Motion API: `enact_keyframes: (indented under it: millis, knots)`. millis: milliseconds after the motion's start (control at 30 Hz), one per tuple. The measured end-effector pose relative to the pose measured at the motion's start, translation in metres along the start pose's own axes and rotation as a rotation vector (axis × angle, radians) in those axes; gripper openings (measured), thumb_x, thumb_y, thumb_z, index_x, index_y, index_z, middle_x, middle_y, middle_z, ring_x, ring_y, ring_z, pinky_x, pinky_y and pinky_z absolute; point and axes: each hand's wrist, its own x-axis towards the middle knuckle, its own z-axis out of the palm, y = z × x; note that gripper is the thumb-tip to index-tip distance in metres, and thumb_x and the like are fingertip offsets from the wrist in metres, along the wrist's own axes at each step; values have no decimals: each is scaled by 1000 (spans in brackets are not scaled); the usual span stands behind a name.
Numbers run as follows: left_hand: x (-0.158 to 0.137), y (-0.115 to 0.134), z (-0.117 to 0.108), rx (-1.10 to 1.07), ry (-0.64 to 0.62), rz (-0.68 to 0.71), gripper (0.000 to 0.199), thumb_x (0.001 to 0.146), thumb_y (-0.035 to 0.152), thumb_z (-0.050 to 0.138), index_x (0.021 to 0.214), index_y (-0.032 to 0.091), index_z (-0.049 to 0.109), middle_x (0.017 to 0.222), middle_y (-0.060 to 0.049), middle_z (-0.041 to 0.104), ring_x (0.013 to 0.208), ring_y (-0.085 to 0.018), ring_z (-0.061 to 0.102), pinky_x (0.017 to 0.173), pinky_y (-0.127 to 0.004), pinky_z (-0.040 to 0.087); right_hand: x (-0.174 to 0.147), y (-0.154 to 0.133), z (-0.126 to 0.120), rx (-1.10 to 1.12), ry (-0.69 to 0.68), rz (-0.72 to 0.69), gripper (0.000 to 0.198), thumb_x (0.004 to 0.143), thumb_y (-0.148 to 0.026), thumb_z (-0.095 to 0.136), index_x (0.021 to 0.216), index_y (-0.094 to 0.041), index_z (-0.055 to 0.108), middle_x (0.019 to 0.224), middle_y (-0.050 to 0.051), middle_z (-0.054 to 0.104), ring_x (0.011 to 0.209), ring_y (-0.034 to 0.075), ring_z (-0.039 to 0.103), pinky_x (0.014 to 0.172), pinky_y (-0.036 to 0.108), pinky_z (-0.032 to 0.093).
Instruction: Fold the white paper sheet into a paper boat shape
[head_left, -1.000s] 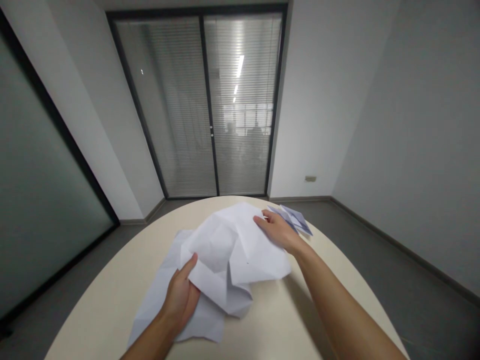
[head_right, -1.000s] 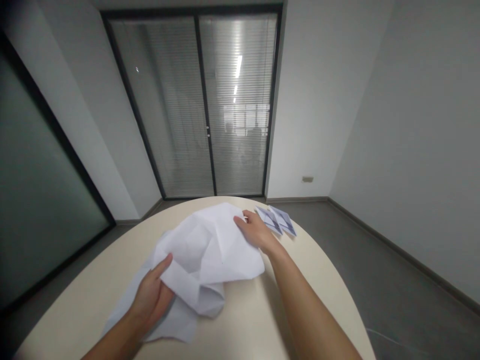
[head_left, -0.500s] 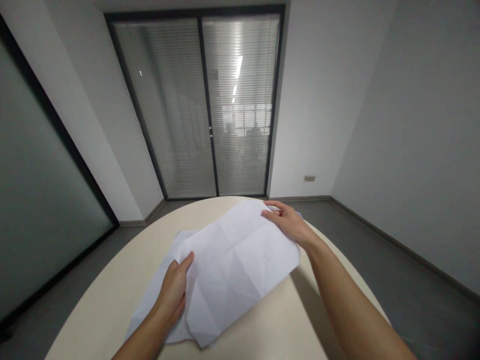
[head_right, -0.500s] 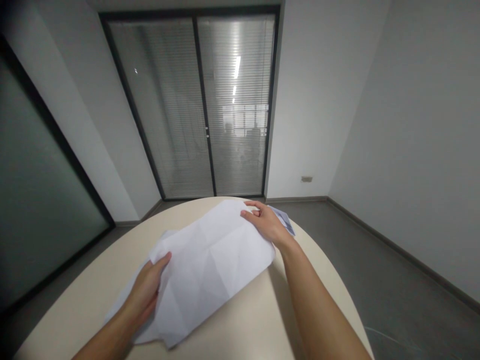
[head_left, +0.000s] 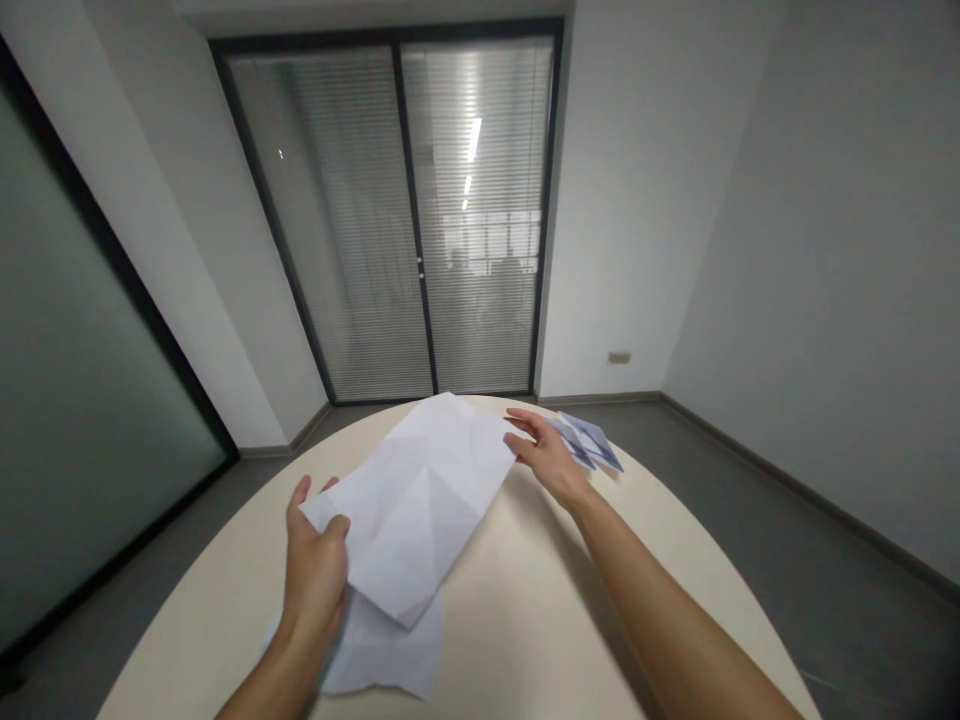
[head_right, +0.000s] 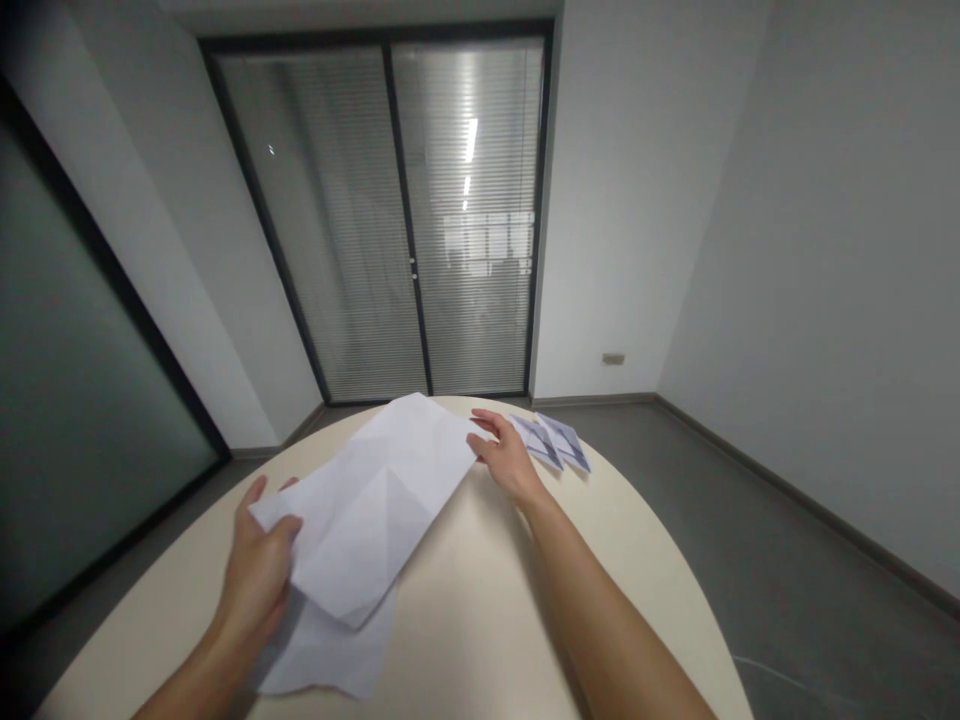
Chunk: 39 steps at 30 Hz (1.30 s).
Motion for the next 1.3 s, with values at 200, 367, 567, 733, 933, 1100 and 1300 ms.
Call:
enact_keyframes:
  millis: [200,367,567,733,933,1100,1300]
  knots:
    - [-22,24,3,378,41,596,71,74,6,68,139,28,47,164,-3,20,152,-29,15,125,-46,7,0,21,18,-79,-111,-12,38,79,-34,64,114,-18,65,109,9,70,75,16,62,76,34,53]
    - [-25,5,8,387,-472,488,43,71,13,74,111,28,70,144,-7,55,150,-30,23,125,-44,3,-5,32,27,-53,-204,-11,43,79,-26,62,121,-20,63,107,6,68,68,12,58,80,34,52]
    - [-20,-21,1,521,-512,243,61,66,32,83,124,24,66,152,-14,46,151,-38,17,122,-53,6,-10,32,45,180,-9,143,58,71,-33,73,125,-21,53,98,3,62,82,17,63,79,34,54]
    - [-23,-20,3,1325,-679,280,74,89,48,51,154,16,34,164,-13,21,150,-43,10,117,-63,11,-23,29,65,-142,-175,64,43,86,-51,61,109,-15,63,95,9,67,89,22,65,87,39,51]
    - [-24,-20,3,1574,-747,409,75,94,56,34,157,15,28,164,-12,20,151,-41,14,117,-59,20,-44,24,66,-574,-371,-201,63,84,-44,67,139,-17,50,137,15,58,123,28,55,106,41,40]
    - [-23,-28,1,1494,-773,464,73,94,57,36,155,16,32,163,-11,23,151,-40,13,118,-60,19,-38,33,71,-700,-314,-176,72,81,-30,70,146,-14,42,143,17,52,127,29,52,108,40,39]
    - [-18,-45,0,1376,-812,546,71,96,55,37,156,16,31,164,-12,20,152,-35,13,120,-57,18,-29,35,78,-588,-131,-237,29,99,-26,43,109,-17,69,116,12,69,111,23,61,101,36,44]
